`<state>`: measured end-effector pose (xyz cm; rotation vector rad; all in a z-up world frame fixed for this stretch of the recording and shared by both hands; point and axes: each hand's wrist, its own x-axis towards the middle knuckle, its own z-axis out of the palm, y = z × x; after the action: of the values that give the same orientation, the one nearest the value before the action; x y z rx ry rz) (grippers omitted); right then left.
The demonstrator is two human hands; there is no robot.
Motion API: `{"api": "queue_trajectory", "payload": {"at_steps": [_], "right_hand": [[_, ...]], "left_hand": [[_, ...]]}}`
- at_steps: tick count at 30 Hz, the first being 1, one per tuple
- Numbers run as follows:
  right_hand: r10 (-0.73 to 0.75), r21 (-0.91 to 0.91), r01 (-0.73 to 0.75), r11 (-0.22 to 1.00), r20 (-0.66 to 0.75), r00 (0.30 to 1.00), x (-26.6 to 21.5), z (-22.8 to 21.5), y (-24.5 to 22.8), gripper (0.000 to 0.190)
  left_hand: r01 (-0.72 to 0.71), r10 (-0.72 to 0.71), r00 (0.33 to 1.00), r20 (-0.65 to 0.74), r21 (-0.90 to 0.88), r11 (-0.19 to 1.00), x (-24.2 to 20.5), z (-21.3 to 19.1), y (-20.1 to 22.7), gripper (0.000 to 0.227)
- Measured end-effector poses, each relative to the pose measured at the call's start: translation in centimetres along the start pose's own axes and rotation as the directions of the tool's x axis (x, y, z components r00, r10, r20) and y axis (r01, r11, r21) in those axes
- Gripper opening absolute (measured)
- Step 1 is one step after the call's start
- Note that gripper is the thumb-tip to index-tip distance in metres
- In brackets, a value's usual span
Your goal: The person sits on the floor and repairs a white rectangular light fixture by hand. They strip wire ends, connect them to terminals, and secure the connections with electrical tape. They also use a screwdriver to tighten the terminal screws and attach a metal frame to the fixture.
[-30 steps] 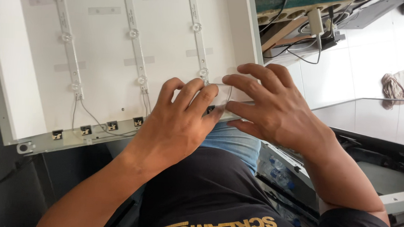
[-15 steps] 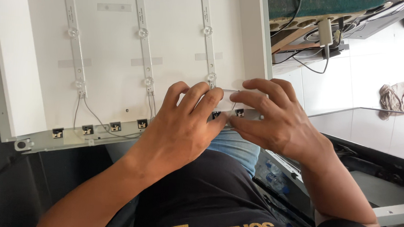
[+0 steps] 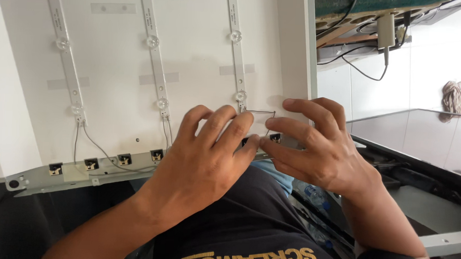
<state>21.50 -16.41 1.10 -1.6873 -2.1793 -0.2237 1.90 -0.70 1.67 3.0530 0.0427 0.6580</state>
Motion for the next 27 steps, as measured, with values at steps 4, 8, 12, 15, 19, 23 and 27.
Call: {"api": "queue_trajectory", "payload": {"at_steps": [4,8,12,15,19,23,27], "right_hand": [[-0.010,0.100,0.016,0.995,-0.057,0.998,0.3,0.2,0.0,0.009],[0.025,0.161,-0.013,0.987,-0.074,0.997,-1.7,1.2,0.5,0.004],[0.081,0.219,-0.064,0.973,-0.066,0.995,-2.7,1.1,1.0,0.010],[0.220,0.263,-0.176,0.949,-0.149,0.964,-3.7,1.1,2.2,0.051],[0.269,0.227,-0.236,0.945,-0.125,0.955,-2.4,0.3,1.5,0.031],[0.105,0.142,-0.102,0.985,-0.014,0.994,0.4,0.8,-0.1,0.032],[0.100,0.108,-0.114,0.988,0.127,0.987,2.0,0.0,-0.6,0.037]], "left_hand": [[0.050,-0.047,0.998,0.034,-0.088,0.995,-0.4,0.2,-0.2,0.004],[0.106,-0.077,0.982,0.172,-0.163,0.981,-2.0,-1.0,-1.1,0.062],[0.151,-0.118,0.972,0.203,-0.153,0.977,-3.2,-3.1,-2.6,0.073],[0.177,-0.145,0.982,0.121,-0.319,0.931,-2.8,-6.5,-2.0,0.045],[0.953,-0.218,0.270,0.938,-0.292,-0.076,-2.8,-9.6,0.1,0.009],[0.536,0.567,0.770,0.292,-0.778,-0.328,-6.5,-7.0,0.0,0.034],[0.390,0.414,0.873,0.259,-0.879,-0.273,-7.8,-8.3,-0.5,0.046]]}}
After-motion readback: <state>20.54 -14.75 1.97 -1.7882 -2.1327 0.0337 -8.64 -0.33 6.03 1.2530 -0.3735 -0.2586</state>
